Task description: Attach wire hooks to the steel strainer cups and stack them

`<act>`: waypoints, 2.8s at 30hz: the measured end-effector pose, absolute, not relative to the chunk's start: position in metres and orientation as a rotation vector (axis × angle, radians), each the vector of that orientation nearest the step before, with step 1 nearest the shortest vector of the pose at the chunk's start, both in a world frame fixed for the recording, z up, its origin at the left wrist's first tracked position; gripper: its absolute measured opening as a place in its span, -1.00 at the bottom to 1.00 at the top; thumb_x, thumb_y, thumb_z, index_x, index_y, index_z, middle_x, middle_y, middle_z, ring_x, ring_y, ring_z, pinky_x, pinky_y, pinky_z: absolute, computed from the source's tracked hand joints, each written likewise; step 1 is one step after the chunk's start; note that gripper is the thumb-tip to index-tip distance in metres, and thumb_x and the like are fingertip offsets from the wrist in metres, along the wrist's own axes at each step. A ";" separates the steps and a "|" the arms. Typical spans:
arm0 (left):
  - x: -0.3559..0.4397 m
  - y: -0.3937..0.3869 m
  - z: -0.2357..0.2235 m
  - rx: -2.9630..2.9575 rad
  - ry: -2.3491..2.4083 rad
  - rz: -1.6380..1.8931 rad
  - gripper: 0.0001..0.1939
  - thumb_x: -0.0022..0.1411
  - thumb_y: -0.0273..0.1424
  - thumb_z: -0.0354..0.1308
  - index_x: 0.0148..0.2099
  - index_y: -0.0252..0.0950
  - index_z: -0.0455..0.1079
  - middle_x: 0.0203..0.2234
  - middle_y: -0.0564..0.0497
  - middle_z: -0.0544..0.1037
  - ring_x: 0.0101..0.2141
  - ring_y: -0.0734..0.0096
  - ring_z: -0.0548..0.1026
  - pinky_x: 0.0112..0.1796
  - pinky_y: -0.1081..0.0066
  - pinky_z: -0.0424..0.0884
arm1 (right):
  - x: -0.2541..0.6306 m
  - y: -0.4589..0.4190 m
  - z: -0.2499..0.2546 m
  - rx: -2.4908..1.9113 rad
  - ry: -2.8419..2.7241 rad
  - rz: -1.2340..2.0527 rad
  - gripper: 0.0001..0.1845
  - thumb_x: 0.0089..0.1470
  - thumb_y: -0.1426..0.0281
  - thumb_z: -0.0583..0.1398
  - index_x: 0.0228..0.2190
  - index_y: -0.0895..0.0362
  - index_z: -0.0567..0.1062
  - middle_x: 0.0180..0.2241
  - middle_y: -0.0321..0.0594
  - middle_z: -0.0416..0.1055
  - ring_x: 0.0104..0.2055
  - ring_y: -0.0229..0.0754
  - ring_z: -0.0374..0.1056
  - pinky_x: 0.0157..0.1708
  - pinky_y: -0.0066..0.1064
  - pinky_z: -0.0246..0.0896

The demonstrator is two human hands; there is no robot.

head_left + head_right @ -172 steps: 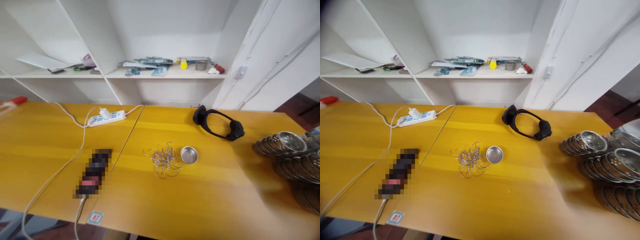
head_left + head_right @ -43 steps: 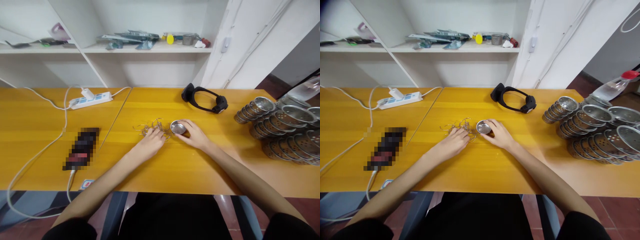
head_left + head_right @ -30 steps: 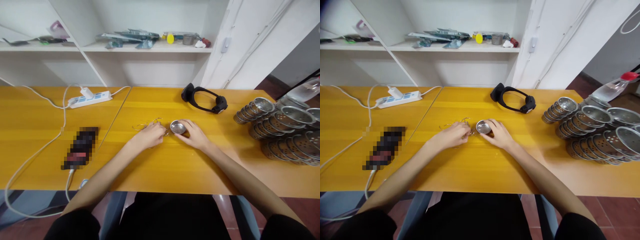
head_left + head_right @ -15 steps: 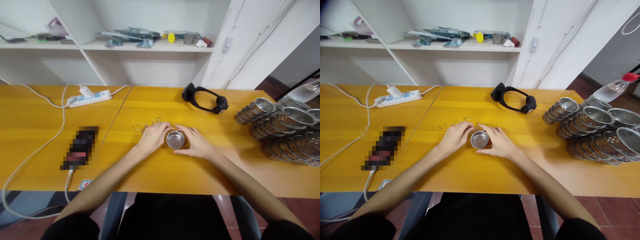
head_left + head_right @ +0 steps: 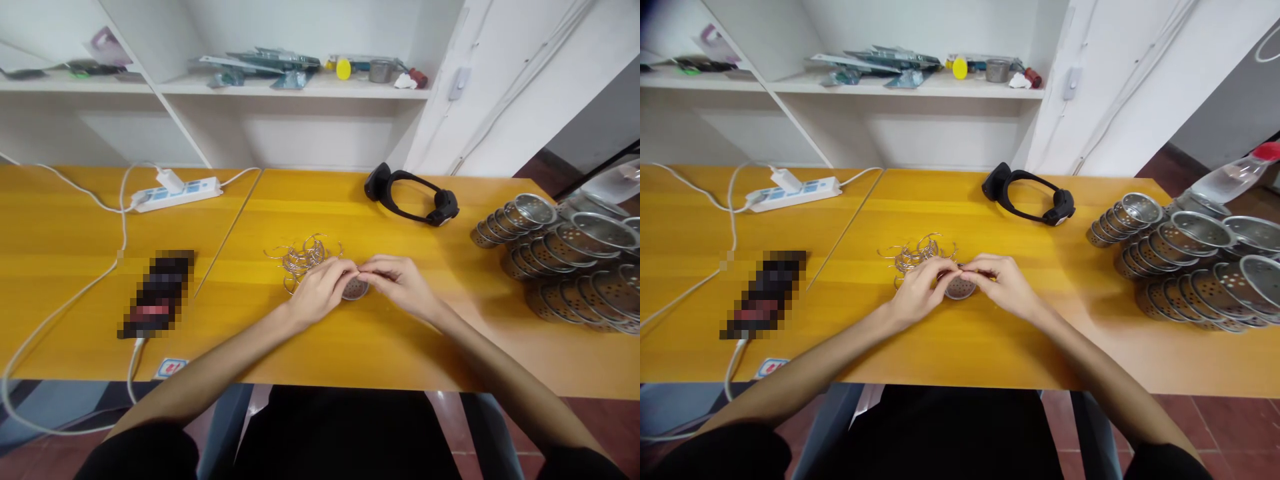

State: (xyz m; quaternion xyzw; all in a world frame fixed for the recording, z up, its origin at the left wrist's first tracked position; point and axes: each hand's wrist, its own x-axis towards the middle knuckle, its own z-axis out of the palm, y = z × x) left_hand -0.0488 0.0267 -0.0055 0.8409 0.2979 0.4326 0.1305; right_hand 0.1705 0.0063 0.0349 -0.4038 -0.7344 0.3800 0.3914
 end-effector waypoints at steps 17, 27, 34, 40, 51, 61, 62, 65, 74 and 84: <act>-0.055 0.028 0.018 2.414 1.004 0.831 -0.07 0.08 -0.01 0.55 0.32 -0.19 0.19 0.18 -0.23 0.50 0.17 -0.13 0.45 0.16 -0.12 0.43 | 0.199 0.025 0.051 -1.084 -1.476 1.401 -0.63 0.11 0.14 0.46 -0.20 0.13 0.58 -0.39 -0.22 0.61 -0.49 -0.23 0.51 -0.54 -0.43 0.31; -0.040 0.014 -0.012 2.078 0.875 0.822 0.21 0.07 -0.39 0.56 0.51 -0.14 -0.20 0.17 -0.24 0.45 0.26 -0.18 0.42 0.27 -0.28 0.34 | 0.179 0.011 0.056 -1.187 -1.625 1.259 -0.46 0.19 -0.03 0.36 -0.54 0.15 0.49 -0.62 -0.39 0.29 -0.57 -0.37 0.16 -0.53 -0.46 0.07; -0.030 0.012 -0.038 1.858 0.770 0.912 -0.01 0.10 -0.27 0.53 0.40 -0.16 0.02 0.22 -0.29 0.40 0.22 -0.19 0.46 0.22 -0.30 0.40 | 0.170 0.003 0.048 -1.202 -1.661 1.036 -0.44 0.36 0.00 0.19 -0.52 0.14 0.49 -0.54 -0.32 0.34 -0.44 -0.29 0.24 -0.37 -0.40 0.15; -0.034 0.016 -0.035 1.862 0.790 0.959 -0.20 0.11 -0.29 0.52 0.28 -0.19 0.18 0.21 -0.25 0.41 0.21 -0.10 0.47 0.21 -0.23 0.41 | 0.166 0.003 0.030 -1.081 -1.623 1.181 -0.68 0.35 0.13 0.23 -0.21 0.13 0.59 -0.41 -0.30 0.46 -0.52 -0.32 0.24 -0.45 -0.41 0.16; -0.030 0.017 -0.034 1.893 0.865 1.024 -0.29 0.13 -0.30 0.50 0.22 -0.17 0.22 0.09 -0.18 0.52 0.07 0.00 0.58 0.07 -0.10 0.53 | 0.173 0.003 0.047 -1.025 -1.518 1.335 -0.62 0.30 0.08 0.30 -0.36 0.14 0.61 -0.55 -0.35 0.30 -0.48 -0.31 0.16 -0.45 -0.42 0.03; -0.044 0.034 -0.019 2.233 0.820 1.350 -0.35 0.20 -0.43 0.39 0.29 -0.17 0.25 0.16 -0.18 0.50 0.19 0.01 0.48 0.20 -0.09 0.44 | 0.166 -0.002 0.033 -0.909 -1.422 1.473 -0.53 0.39 0.11 0.24 -0.46 0.15 0.56 -0.58 -0.40 0.11 -0.51 -0.33 0.07 -0.46 -0.37 -0.10; -0.044 0.034 -0.018 2.238 0.802 1.354 -0.36 0.20 -0.44 0.38 0.27 -0.16 0.26 0.15 -0.17 0.51 0.18 0.02 0.49 0.20 -0.09 0.44 | 0.165 -0.001 0.032 -0.907 -1.417 1.481 -0.53 0.39 0.11 0.24 -0.47 0.15 0.55 -0.59 -0.40 0.11 -0.52 -0.33 0.06 -0.46 -0.37 -0.11; -0.043 0.034 -0.017 2.259 0.745 1.351 -0.38 0.20 -0.48 0.35 0.26 -0.16 0.26 0.13 -0.15 0.53 0.17 0.03 0.49 0.19 -0.09 0.45 | 0.163 -0.001 0.028 -0.894 -1.392 1.522 -0.52 0.37 0.10 0.25 -0.49 0.15 0.53 -0.60 -0.41 0.10 -0.53 -0.33 0.02 -0.47 -0.37 -0.14; -0.044 0.034 -0.020 2.314 0.758 1.271 -0.44 0.29 -0.49 0.25 0.28 -0.15 0.23 0.13 -0.16 0.54 0.18 0.03 0.51 0.18 -0.13 0.48 | 0.157 -0.004 0.026 -0.894 -1.409 1.585 -0.50 0.37 0.09 0.25 -0.52 0.13 0.49 -0.58 -0.37 0.18 -0.51 -0.30 0.01 -0.48 -0.36 -0.14; -0.044 0.036 -0.022 2.360 0.683 1.330 -0.40 0.33 -0.46 0.26 0.34 -0.13 0.18 0.14 -0.17 0.54 0.20 0.02 0.51 0.20 -0.15 0.46 | 0.159 -0.003 0.026 -0.890 -1.412 1.573 -0.49 0.37 0.11 0.25 -0.54 0.15 0.47 -0.59 -0.38 0.18 -0.53 -0.34 -0.02 -0.49 -0.38 -0.13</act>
